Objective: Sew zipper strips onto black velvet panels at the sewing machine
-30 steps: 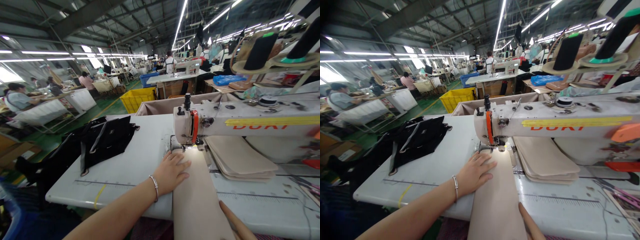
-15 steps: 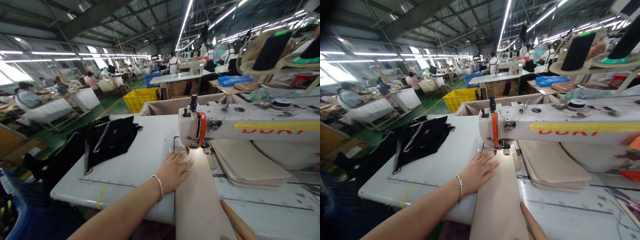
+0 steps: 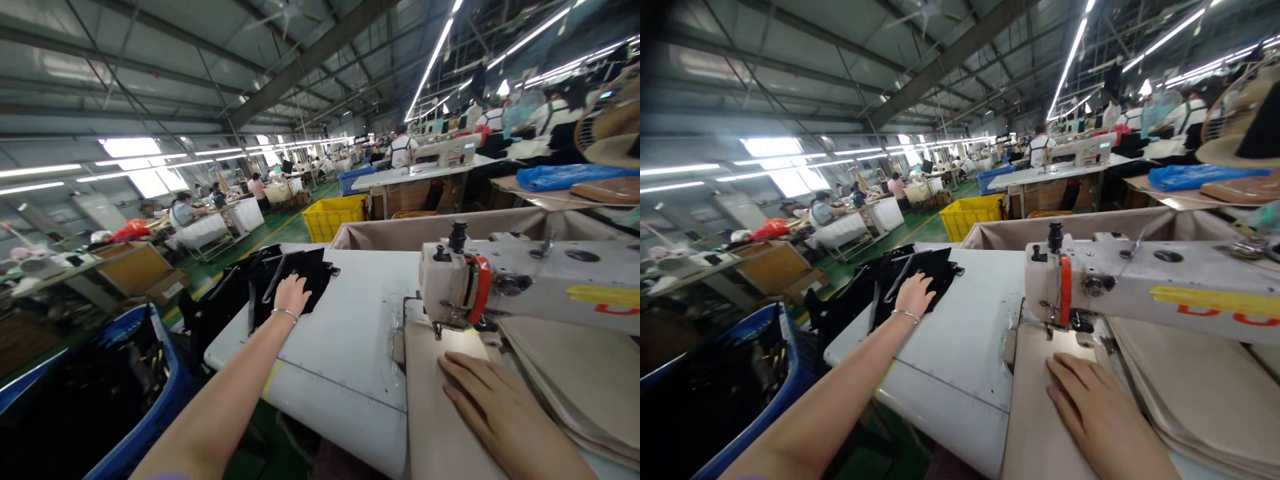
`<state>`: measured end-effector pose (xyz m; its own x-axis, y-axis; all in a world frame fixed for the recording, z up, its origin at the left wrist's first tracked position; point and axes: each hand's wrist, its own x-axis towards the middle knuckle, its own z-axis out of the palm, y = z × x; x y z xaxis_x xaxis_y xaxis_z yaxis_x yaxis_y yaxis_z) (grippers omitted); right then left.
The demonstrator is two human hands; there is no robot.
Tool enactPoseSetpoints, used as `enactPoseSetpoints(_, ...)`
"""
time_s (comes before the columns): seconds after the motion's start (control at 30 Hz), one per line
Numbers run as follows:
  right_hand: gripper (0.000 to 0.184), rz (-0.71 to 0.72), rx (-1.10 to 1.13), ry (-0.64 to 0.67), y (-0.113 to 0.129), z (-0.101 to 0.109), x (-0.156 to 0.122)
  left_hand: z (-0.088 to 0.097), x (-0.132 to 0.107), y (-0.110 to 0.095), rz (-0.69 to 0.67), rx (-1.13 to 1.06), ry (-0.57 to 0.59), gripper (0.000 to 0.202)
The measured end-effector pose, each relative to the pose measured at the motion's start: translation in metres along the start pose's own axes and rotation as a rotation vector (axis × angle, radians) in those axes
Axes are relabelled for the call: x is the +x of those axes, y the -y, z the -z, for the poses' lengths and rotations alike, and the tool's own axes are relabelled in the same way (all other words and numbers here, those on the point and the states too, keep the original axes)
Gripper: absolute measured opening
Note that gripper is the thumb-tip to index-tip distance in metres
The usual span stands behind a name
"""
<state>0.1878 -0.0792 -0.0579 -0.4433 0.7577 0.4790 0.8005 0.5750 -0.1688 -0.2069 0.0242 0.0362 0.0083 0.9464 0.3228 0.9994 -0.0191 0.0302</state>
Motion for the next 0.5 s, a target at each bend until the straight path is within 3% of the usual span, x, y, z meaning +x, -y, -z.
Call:
enactPoseSetpoints(0.1, 0.044, 0.006, 0.001, 0.012, -0.004, -0.005, -0.003, -0.001, 0.008, 0.027, 0.052, 0.058, 0.047, 0.028)
enactPoseSetpoints(0.2, 0.043, 0.005, 0.009, 0.020, -0.006, 0.000, -0.007, 0.004, 0.021, 0.031, 0.066, 0.099, 0.049, 0.027)
enactPoseSetpoints(0.27, 0.044, -0.004, 0.017, 0.033, -0.006, 0.003, -0.007, 0.022, 0.029, 0.030, 0.092, 0.129, -0.024, 0.030)
enactPoseSetpoints(0.33, 0.045, -0.015, 0.021, 0.050, -0.005, 0.003, -0.007, 0.054, 0.033, 0.029, 0.130, 0.158, -0.142, 0.036)
enactPoseSetpoints(0.4, 0.046, -0.027, 0.021, 0.059, -0.005, 0.002, -0.007, 0.098, 0.030, 0.027, 0.146, 0.183, -0.317, 0.044)
enactPoseSetpoints(0.47, 0.045, -0.039, 0.023, 0.063, -0.005, 0.001, -0.006, 0.146, 0.021, 0.022, 0.098, 0.187, -0.588, 0.064)
enactPoseSetpoints(0.5, 0.044, -0.046, 0.028, 0.067, -0.005, 0.002, -0.005, 0.167, 0.016, 0.019, 0.062, 0.171, -0.633, 0.071)
